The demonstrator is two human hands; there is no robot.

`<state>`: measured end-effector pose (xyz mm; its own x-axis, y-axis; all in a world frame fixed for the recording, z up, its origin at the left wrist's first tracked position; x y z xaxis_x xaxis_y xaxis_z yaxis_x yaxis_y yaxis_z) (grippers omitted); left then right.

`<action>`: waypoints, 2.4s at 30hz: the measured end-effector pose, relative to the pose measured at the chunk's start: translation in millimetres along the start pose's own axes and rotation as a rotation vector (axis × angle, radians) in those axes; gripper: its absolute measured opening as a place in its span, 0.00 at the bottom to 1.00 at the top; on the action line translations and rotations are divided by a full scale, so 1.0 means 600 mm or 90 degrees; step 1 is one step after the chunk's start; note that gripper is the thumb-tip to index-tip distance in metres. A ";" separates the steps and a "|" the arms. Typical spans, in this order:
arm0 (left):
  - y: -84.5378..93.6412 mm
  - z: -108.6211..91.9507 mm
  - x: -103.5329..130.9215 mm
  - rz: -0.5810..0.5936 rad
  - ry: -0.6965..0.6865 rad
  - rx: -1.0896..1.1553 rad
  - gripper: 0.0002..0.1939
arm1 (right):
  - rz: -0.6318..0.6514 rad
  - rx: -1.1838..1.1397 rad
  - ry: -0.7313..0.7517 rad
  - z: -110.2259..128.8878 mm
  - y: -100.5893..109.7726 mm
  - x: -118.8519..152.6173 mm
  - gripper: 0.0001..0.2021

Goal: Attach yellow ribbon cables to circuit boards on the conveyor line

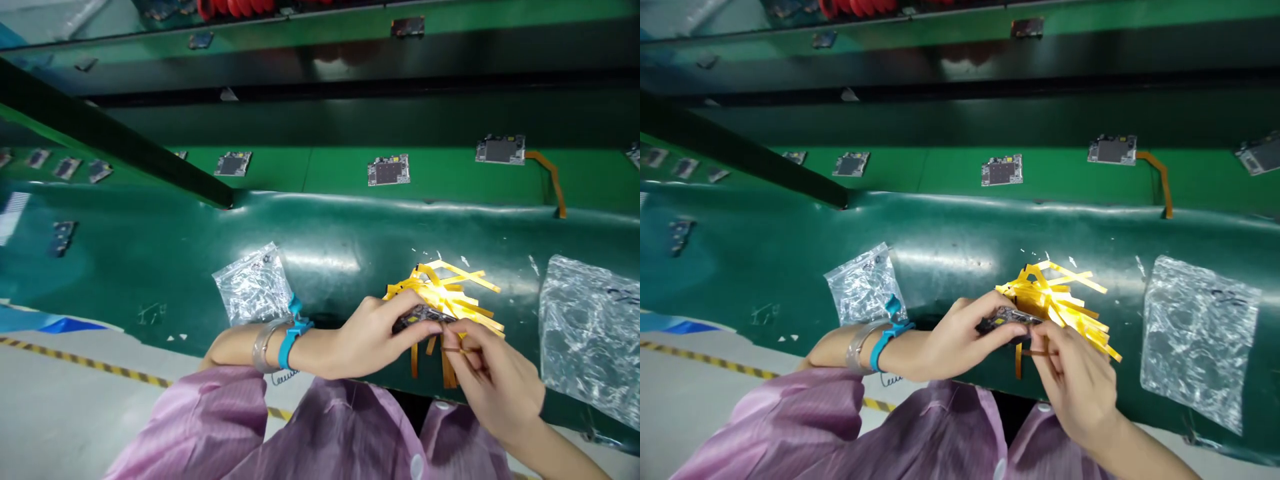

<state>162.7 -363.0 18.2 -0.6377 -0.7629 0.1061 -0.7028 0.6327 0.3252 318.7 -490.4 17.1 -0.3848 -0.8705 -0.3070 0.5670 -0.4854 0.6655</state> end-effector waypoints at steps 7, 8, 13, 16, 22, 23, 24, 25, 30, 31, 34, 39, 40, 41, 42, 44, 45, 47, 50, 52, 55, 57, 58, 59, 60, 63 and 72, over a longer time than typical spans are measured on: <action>0.017 -0.008 -0.043 0.160 0.199 0.307 0.09 | 0.152 -0.314 -0.320 -0.002 0.039 -0.019 0.13; 0.021 -0.009 -0.044 0.177 0.205 0.290 0.10 | 0.200 -0.328 -0.369 -0.004 0.046 -0.027 0.11; 0.048 -0.027 -0.042 0.279 0.123 0.176 0.13 | 0.407 -0.316 -0.433 -0.008 0.054 -0.066 0.18; 0.057 -0.034 -0.040 0.322 0.099 0.118 0.13 | 0.443 -0.386 -0.490 -0.004 0.048 -0.074 0.15; 0.060 -0.033 -0.041 0.360 0.107 0.110 0.15 | 0.470 -0.386 -0.541 0.007 0.044 -0.063 0.13; 0.060 -0.032 -0.040 0.362 0.111 0.105 0.16 | 0.456 -0.379 -0.543 0.009 0.044 -0.062 0.13; 0.060 -0.032 -0.040 0.365 0.115 0.099 0.16 | 0.445 -0.376 -0.548 0.010 0.044 -0.061 0.13; 0.061 -0.032 -0.040 0.368 0.118 0.094 0.17 | 0.440 -0.378 -0.549 0.011 0.043 -0.060 0.13; 0.062 -0.034 -0.040 0.367 0.109 0.085 0.17 | 0.469 -0.388 -0.490 0.006 0.041 -0.061 0.11; 0.062 -0.034 -0.040 0.363 0.107 0.089 0.17 | 0.468 -0.384 -0.479 0.004 0.040 -0.061 0.11; 0.061 -0.034 -0.039 0.359 0.107 0.104 0.16 | 0.462 -0.384 -0.473 0.000 0.040 -0.057 0.11; 0.060 -0.034 -0.039 0.362 0.097 0.103 0.16 | 0.470 -0.381 -0.456 0.004 0.039 -0.058 0.12; 0.060 -0.033 -0.039 0.365 0.097 0.108 0.16 | 0.479 -0.377 -0.452 0.005 0.039 -0.058 0.12; 0.060 -0.032 -0.039 0.367 0.100 0.114 0.16 | 0.486 -0.375 -0.450 0.005 0.039 -0.059 0.12; 0.059 -0.031 -0.038 0.368 0.105 0.120 0.15 | 0.490 -0.373 -0.451 0.006 0.039 -0.059 0.12; 0.059 -0.028 -0.038 0.366 0.115 0.133 0.13 | 0.491 -0.374 -0.458 0.004 0.039 -0.059 0.12; 0.058 -0.026 -0.038 0.364 0.120 0.138 0.12 | 0.490 -0.376 -0.462 0.003 0.039 -0.058 0.12; 0.057 -0.021 -0.038 0.359 0.126 0.142 0.12 | 0.488 -0.376 -0.470 0.002 0.038 -0.056 0.11; 0.055 -0.018 -0.039 0.350 0.141 0.141 0.11 | 0.486 -0.388 -0.497 0.007 0.035 -0.055 0.11; 0.052 -0.017 -0.040 0.347 0.160 0.147 0.09 | 0.464 -0.388 -0.526 0.016 0.032 -0.056 0.12; 0.047 -0.016 -0.040 0.342 0.203 0.171 0.11 | 0.445 -0.379 -0.552 0.031 0.026 -0.059 0.12; 0.045 -0.014 -0.040 0.343 0.231 0.175 0.14 | 0.466 -0.371 -0.556 0.035 0.022 -0.059 0.14; 0.045 -0.014 -0.040 0.345 0.240 0.176 0.15 | 0.477 -0.365 -0.557 0.033 0.021 -0.059 0.15; 0.046 -0.014 -0.040 0.347 0.242 0.178 0.16 | 0.491 -0.362 -0.554 0.029 0.020 -0.057 0.16; 0.048 -0.015 -0.041 0.345 0.235 0.183 0.16 | 0.497 -0.361 -0.551 0.023 0.020 -0.054 0.16; 0.055 -0.020 -0.045 0.301 0.187 0.189 0.15 | 0.427 -0.378 -0.576 -0.001 0.024 -0.045 0.20; 0.057 -0.003 -0.064 0.165 0.128 0.111 0.17 | 0.446 -0.268 -0.379 -0.009 -0.013 -0.107 0.12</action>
<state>163.9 -312.4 26.8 -0.7390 -0.5746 0.3518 -0.5808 0.8079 0.0997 342.9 -430.9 28.2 -0.1018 -0.8440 0.5266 0.9711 0.0305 0.2367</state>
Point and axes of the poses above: each hand's wrist, its own x-axis away from the middle knuckle, its own y-axis out of the back of the hand, z = x × y, the point moved 1 cm from there along -x, towards the middle knuckle, and after that the axes turned 11 degrees about -z, right-handed, at the moved point
